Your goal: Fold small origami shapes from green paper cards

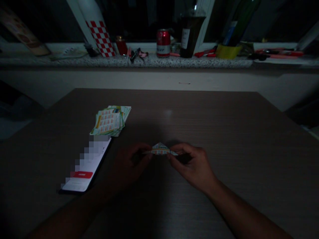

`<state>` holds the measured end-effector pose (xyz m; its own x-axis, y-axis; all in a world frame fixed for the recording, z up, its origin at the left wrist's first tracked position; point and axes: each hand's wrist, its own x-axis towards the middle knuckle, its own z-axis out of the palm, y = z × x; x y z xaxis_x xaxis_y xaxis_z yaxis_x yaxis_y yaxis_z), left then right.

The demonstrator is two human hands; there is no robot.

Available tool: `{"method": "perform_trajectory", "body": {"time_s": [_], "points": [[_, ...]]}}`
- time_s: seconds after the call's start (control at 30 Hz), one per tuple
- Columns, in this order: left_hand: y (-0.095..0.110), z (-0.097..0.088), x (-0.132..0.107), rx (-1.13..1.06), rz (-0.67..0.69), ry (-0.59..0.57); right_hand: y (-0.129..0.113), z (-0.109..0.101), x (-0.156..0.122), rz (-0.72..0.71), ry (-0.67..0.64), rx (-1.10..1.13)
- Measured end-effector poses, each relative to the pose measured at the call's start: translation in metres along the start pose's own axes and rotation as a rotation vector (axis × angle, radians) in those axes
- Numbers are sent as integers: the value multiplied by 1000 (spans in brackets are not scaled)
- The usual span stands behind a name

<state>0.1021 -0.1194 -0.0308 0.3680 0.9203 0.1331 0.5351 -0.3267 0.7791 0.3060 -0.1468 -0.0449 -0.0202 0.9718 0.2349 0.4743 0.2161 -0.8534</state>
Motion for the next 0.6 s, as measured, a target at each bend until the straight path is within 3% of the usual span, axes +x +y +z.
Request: {"method": "perform_trajectory", "body": {"time_s": [0.27,0.6], "points": [[-6,5,-3,96,101,1,3,0,-1,-48,-15,-28],[-2,12,-8,101,147,-37,-3,-1,-1,-279,-15,-324]]}}
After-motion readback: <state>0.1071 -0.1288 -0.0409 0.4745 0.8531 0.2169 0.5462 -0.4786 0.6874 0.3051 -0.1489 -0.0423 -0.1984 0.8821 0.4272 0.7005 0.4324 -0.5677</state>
